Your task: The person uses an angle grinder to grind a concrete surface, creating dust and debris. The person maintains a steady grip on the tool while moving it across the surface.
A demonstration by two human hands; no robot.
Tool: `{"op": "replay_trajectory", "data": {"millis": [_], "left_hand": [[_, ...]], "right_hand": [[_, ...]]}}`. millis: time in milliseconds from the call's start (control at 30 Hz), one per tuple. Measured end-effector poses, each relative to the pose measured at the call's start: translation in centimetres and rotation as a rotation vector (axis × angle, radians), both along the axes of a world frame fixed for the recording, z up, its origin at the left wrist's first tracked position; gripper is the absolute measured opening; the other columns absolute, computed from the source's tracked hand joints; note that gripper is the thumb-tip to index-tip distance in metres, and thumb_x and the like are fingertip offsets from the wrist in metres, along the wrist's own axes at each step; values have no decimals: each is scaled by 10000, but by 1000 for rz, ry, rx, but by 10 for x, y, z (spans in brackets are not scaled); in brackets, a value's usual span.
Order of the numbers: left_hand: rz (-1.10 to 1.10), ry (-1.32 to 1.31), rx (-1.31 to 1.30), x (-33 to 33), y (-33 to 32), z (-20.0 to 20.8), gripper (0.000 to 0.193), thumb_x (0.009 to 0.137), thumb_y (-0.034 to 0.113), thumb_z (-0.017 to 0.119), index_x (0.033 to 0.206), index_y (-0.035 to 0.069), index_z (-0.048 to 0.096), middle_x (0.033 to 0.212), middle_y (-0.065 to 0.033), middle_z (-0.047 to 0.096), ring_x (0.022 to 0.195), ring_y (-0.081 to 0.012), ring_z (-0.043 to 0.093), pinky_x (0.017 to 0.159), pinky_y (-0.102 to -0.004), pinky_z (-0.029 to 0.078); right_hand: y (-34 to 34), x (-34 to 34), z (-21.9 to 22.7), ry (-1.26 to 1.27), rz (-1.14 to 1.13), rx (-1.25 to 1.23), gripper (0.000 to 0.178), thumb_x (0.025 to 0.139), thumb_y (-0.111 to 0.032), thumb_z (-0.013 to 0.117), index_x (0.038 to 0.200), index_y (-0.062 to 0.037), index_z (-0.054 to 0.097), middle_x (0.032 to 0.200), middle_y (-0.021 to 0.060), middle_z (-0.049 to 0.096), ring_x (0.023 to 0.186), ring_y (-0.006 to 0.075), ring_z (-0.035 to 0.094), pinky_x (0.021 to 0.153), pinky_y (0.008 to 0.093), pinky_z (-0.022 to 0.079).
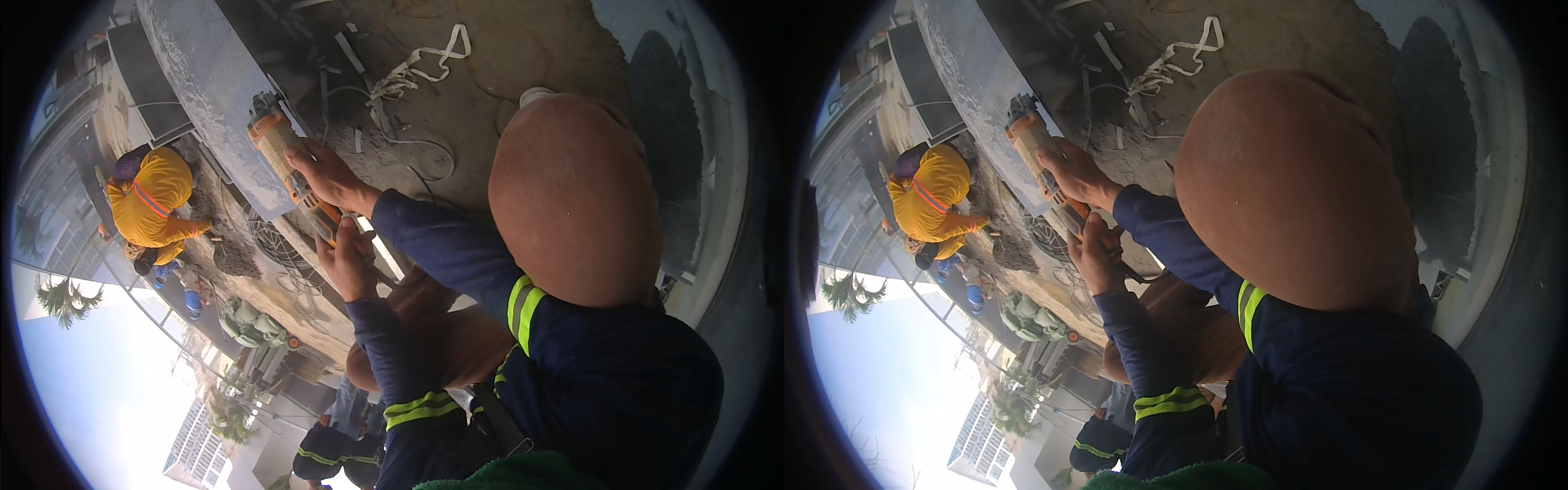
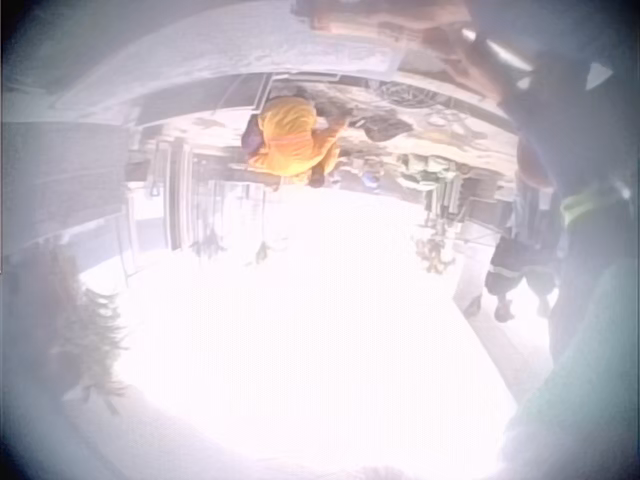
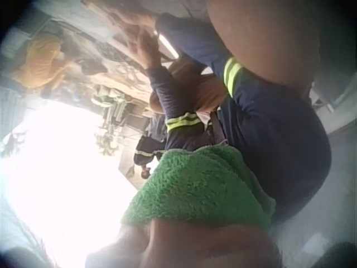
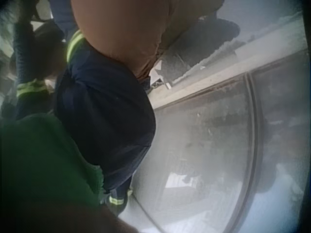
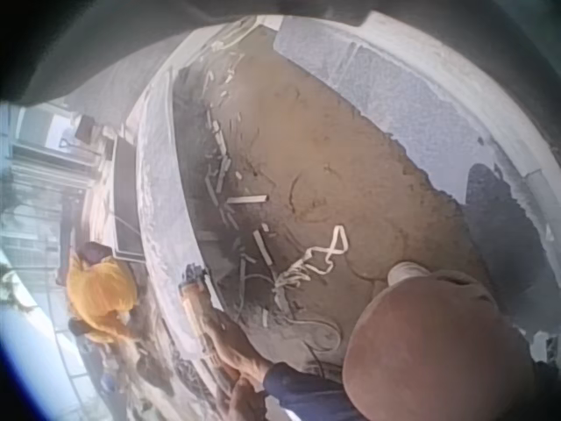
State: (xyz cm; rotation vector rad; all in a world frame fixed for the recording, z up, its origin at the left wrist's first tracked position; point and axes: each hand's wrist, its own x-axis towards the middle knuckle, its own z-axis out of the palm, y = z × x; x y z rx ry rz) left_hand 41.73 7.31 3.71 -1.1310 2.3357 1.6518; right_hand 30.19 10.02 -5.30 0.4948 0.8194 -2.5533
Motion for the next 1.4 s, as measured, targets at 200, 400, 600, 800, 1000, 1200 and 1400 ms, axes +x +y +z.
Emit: {"op": "replay_trajectory", "data": {"millis": [200, 400, 600, 800, 1000, 1200, 1400], "left_hand": [[-21, -2, 25, 11, -1, 3, 295, 986, 202, 776, 1179, 38, 623, 869, -13, 617, 659, -109, 605, 744, -376, 644], [-3, 43, 15, 20, -1, -2, 400, 990, 164, 737, 1324, -12, 603, 937, -29, 650, 640, -80, 581, 649, -311, 617], [-7, 40, 6, 28, -2, -1, 390, 998, 151, 728, 1328, -10, 597, 922, -27, 646, 641, -81, 583, 639, -308, 612], [-15, 20, 30, 33, 6, 2, 312, 1017, 149, 710, 1274, 8, 602, 758, 19, 562, 482, -47, 464, 506, -268, 514], [-20, -17, 9, 39, 2, 11, 284, 978, 218, 782, 1143, 50, 623, 836, -20, 624, 617, -115, 596, 705, -363, 630], [8, 11, -8, 34, 2, 6, 297, 975, 217, 786, 1148, 44, 618, 832, -24, 626, 623, -118, 602, 716, -367, 635], [-7, 2, 1, 24, 3, 7, 307, 980, 225, 788, 1158, 44, 615, 863, -21, 628, 647, -113, 612, 724, -363, 637]], "right_hand": [[2, 8, 0, 17, -4, -33, 589, 1078, -496, 566, 1410, -12, 620, 1188, 144, 718, 1090, 241, 692, 971, 403, 532], [-1, 16, -1, 22, -10, -31, 596, 1074, -497, 573, 1397, 1, 626, 1168, 141, 720, 1091, 247, 687, 981, 410, 526], [-2, 23, -2, 39, -7, -16, 606, 1070, -498, 577, 1401, 8, 624, 1184, 154, 726, 1104, 255, 688, 986, 408, 523], [13, 33, 6, 39, -5, 24, 531, 1111, -488, 541, 1340, -16, 621, 1057, 41, 627, 1029, 159, 589, 958, 363, 495], [8, 36, 11, 34, 2, 1, 548, 1106, -492, 547, 1372, -18, 617, 1095, 53, 655, 1052, 165, 613, 965, 364, 503], [8, 30, 9, 10, 9, -32, 528, 1105, -488, 553, 1354, -29, 625, 1082, 46, 656, 1021, 156, 620, 933, 349, 513], [2, 22, 1, 8, 4, 9, 582, 1077, -486, 578, 1381, 7, 634, 1161, 148, 735, 1092, 250, 694, 981, 403, 521]]}}
